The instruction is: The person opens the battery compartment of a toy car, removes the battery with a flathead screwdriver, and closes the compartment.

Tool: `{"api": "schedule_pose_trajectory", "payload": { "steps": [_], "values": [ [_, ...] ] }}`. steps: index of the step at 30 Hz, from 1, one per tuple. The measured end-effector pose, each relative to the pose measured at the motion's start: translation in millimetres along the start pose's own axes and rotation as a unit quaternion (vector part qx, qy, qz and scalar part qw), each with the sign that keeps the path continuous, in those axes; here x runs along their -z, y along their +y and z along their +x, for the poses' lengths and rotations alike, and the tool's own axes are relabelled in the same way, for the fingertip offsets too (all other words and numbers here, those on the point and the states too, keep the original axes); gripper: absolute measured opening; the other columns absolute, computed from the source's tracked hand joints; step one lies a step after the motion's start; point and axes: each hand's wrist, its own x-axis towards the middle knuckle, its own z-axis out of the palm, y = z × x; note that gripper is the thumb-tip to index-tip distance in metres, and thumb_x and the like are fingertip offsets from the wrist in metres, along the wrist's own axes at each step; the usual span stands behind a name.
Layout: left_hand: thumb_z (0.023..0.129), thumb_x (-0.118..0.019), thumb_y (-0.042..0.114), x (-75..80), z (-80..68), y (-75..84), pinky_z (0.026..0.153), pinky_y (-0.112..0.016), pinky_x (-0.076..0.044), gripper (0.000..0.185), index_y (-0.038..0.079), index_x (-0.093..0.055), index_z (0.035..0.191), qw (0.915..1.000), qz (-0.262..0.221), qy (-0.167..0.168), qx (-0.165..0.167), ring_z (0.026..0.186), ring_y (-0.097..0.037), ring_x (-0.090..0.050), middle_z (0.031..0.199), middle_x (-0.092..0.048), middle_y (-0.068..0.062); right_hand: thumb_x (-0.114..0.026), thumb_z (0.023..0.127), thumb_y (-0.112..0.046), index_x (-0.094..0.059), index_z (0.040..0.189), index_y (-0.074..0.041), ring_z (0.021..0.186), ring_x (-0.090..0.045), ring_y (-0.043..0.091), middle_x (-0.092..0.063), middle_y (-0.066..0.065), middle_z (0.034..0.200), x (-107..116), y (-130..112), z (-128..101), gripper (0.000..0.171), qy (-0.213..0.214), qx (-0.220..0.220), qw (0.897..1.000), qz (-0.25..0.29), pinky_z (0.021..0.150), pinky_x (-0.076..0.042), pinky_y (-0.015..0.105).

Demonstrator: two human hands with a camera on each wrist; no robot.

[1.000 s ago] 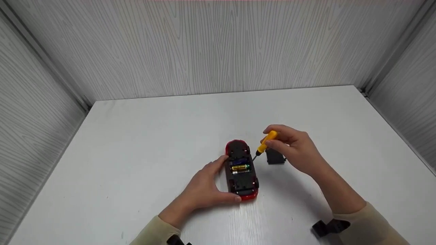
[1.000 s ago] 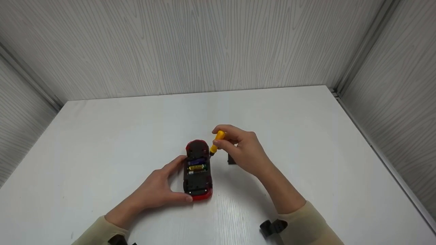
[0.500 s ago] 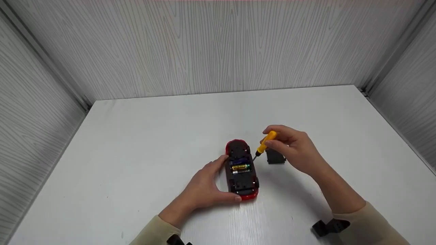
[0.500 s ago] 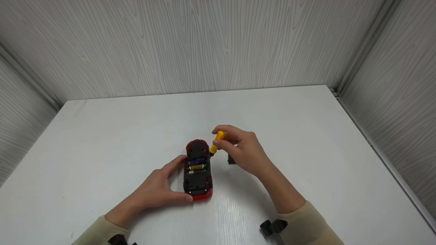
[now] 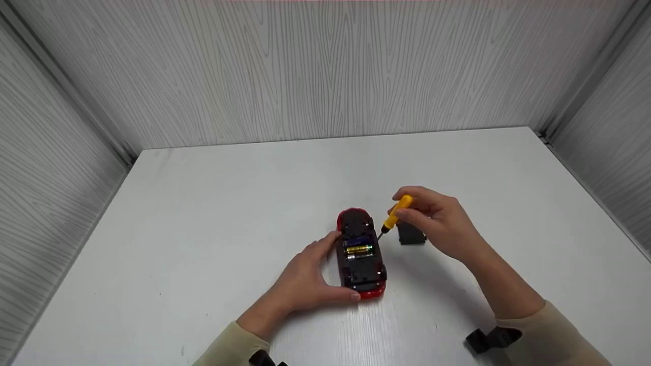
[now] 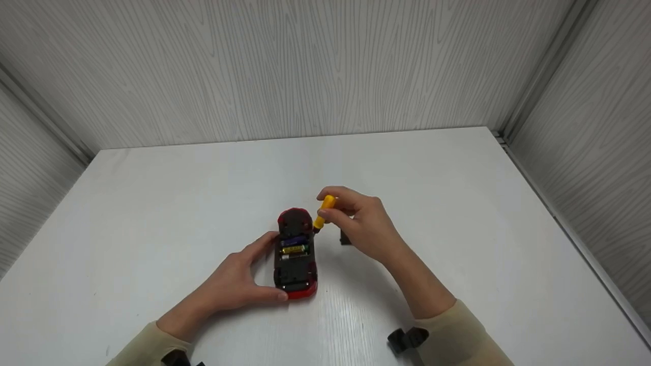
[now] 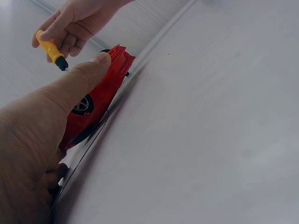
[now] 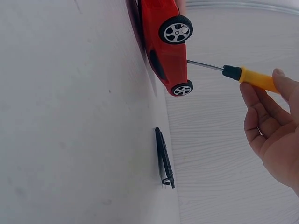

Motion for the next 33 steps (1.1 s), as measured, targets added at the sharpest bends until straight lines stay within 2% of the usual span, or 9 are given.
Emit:
{"api": "schedule_pose_trajectory", "payload": {
  "steps": [7, 13, 16, 19, 26, 33],
  "values": [
    [0.061, -0.092, 0.074, 0.8, -0.9, 0.1, 0.118, -0.051, -0.039, 0.127, 0.030, -0.037, 0.166, 0.9999, 0.001, -0.005, 0.009, 0.145, -0.024, -0.046, 0.159, -0.051, -0.002, -0.073, 0.103, -0.016, -0.072, 0.123, -0.017, 0.096, -0.075, 0.033, -0.078, 0.000, 0.105, -3.7, -0.1, 0.1, 0.020, 0.003, -0.010, 1.000, -0.007, 0.086, -0.060, 0.027],
    [0.062, -0.091, 0.075, -0.2, -1.1, 0.8, 0.118, -0.053, -0.038, 0.127, 0.030, -0.036, 0.166, 0.9999, 0.001, -0.008, 0.015, 0.146, -0.026, -0.045, 0.159, -0.050, -0.004, -0.074, 0.102, -0.021, -0.073, 0.119, -0.019, 0.095, -0.075, 0.017, -0.076, -0.003, 0.103, -6.3, -1.7, -2.1, 0.017, 0.010, 0.001, 0.999, -0.039, 0.084, -0.059, 0.026],
    [0.062, -0.091, 0.075, -0.6, -1.1, 1.4, 0.118, -0.053, -0.038, 0.127, 0.029, -0.036, 0.167, 0.9998, 0.000, -0.009, 0.016, 0.147, -0.027, -0.045, 0.160, -0.049, -0.005, -0.075, 0.102, -0.021, -0.074, 0.116, -0.020, 0.093, -0.074, 0.014, -0.076, -0.003, 0.102, -6.7, -2.8, -3.1, 0.014, 0.012, 0.003, 0.999, -0.046, 0.083, -0.059, 0.026],
    [0.062, -0.091, 0.076, -0.9, -1.1, 1.5, 0.118, -0.053, -0.038, 0.128, 0.029, -0.036, 0.167, 0.9998, 0.001, -0.009, 0.016, 0.147, -0.026, -0.045, 0.159, -0.050, -0.005, -0.076, 0.101, -0.019, -0.074, 0.115, -0.019, 0.090, -0.074, 0.017, -0.075, -0.002, 0.101, -7.0, -4.0, -3.4, 0.014, 0.009, 0.003, 0.999, -0.044, 0.082, -0.060, 0.027],
    [0.061, -0.091, 0.076, -1.2, -0.9, 0.5, 0.118, -0.052, -0.039, 0.128, 0.029, -0.036, 0.166, 0.9999, -0.002, -0.009, 0.013, 0.145, -0.025, -0.047, 0.158, -0.051, -0.005, -0.077, 0.100, -0.015, -0.074, 0.114, -0.018, 0.089, -0.073, 0.033, -0.074, 0.000, 0.100, -6.7, -8.4, -4.3, 0.014, 0.002, -0.007, 0.999, -0.050, 0.080, -0.060, 0.026],
    [0.060, -0.093, 0.074, 0.9, -1.3, -0.3, 0.119, -0.052, -0.038, 0.128, 0.031, -0.036, 0.166, 0.9997, -0.003, -0.010, 0.023, 0.147, -0.025, -0.045, 0.159, -0.050, -0.003, -0.075, 0.101, -0.017, -0.073, 0.116, -0.016, 0.091, -0.074, 0.036, -0.076, 0.001, 0.102, -3.6, -5.9, -0.6, 0.015, -0.026, -0.022, 0.998, -0.047, 0.083, -0.061, 0.031]
  ]
}}
